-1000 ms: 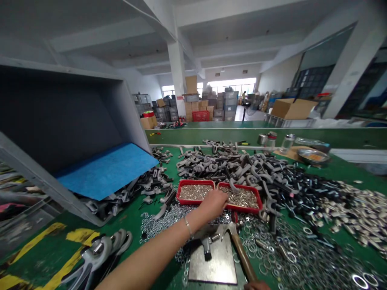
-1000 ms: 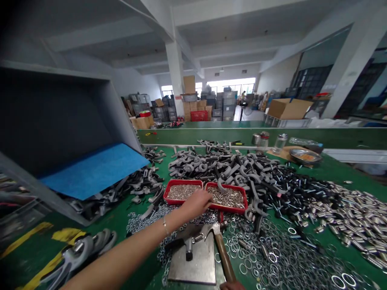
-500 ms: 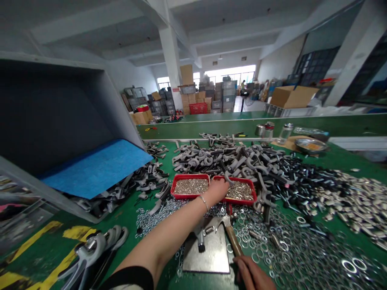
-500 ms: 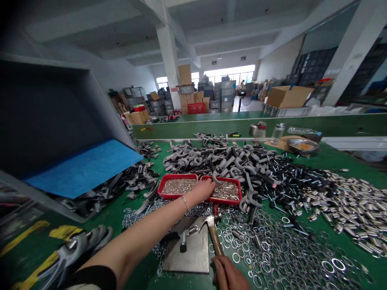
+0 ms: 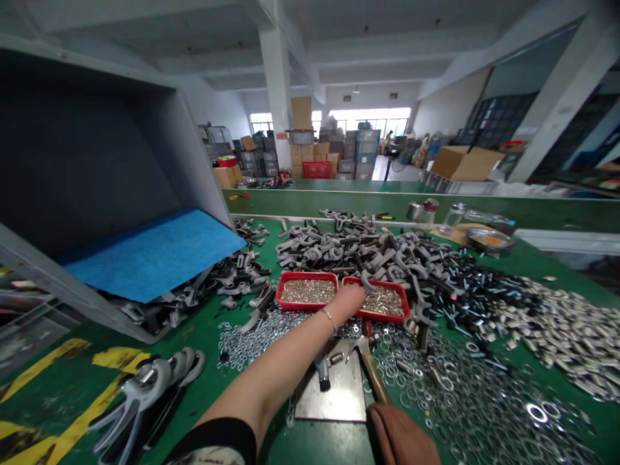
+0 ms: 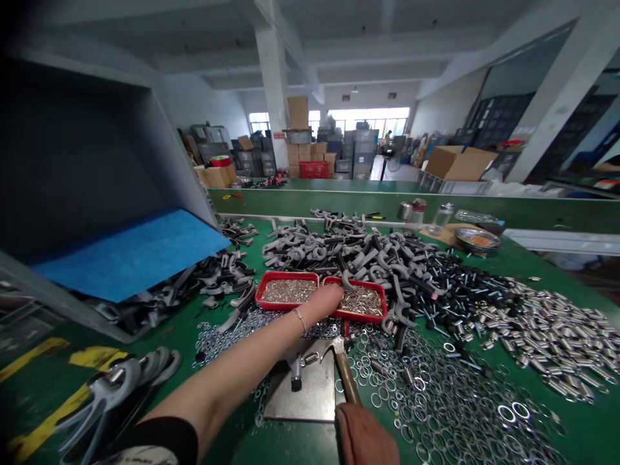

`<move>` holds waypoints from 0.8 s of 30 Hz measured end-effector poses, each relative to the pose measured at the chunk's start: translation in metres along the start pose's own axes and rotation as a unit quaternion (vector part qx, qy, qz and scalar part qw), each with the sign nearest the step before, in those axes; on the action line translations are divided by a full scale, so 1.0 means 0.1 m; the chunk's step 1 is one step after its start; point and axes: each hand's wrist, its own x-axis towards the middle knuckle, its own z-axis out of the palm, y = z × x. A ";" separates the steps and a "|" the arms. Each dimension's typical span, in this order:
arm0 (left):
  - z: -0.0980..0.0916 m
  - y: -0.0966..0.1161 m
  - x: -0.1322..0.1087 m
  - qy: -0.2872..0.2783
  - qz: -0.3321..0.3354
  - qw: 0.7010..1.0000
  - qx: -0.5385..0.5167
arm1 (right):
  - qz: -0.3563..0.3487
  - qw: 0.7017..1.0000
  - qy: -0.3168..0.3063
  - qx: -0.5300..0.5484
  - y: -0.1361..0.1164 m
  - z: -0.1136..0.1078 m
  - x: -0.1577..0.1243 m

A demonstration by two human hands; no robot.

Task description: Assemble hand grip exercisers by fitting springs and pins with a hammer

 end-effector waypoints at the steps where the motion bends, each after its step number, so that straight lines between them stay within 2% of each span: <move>1: 0.01 -0.02 -0.03 0.011 -0.002 1.000 -0.017 | 0.007 1.000 0.002 -0.007 0.00 0.00 0.01; 6: 0.00 -0.07 -0.13 0.079 -0.018 0.990 -0.117 | 0.049 0.999 0.001 0.008 0.00 0.00 0.03; 10: -0.13 -0.09 -0.26 0.151 -0.036 0.967 -0.203 | 0.070 0.997 -0.005 0.039 0.00 -0.04 0.04; 12: -0.18 -0.13 -0.48 0.194 -0.047 0.951 -0.235 | 0.074 0.995 0.017 0.060 0.01 -0.05 0.04; 14: -0.19 -0.20 -0.83 0.227 -0.058 0.937 -0.258 | 0.073 0.993 0.051 0.074 0.04 -0.05 0.04; 16: -0.15 -0.29 -1.24 0.234 -0.074 0.927 -0.284 | 0.073 0.992 0.078 0.069 0.07 -0.02 0.04; 17: -0.12 -0.33 -1.45 0.230 -0.101 0.910 -0.329 | 0.072 0.992 0.084 0.060 0.09 0.00 0.04; 20: -0.05 -0.37 -1.92 0.173 -0.167 0.890 -0.387 | 0.069 0.994 0.078 0.025 0.11 0.10 0.08; 22: -0.03 -0.34 -2.05 0.145 -0.159 0.909 -0.356 | 0.067 0.996 0.060 0.015 0.13 0.15 0.12; 24: -0.02 -0.29 -2.05 0.135 -0.138 0.933 -0.304 | 0.063 0.997 0.025 0.023 0.14 0.15 0.18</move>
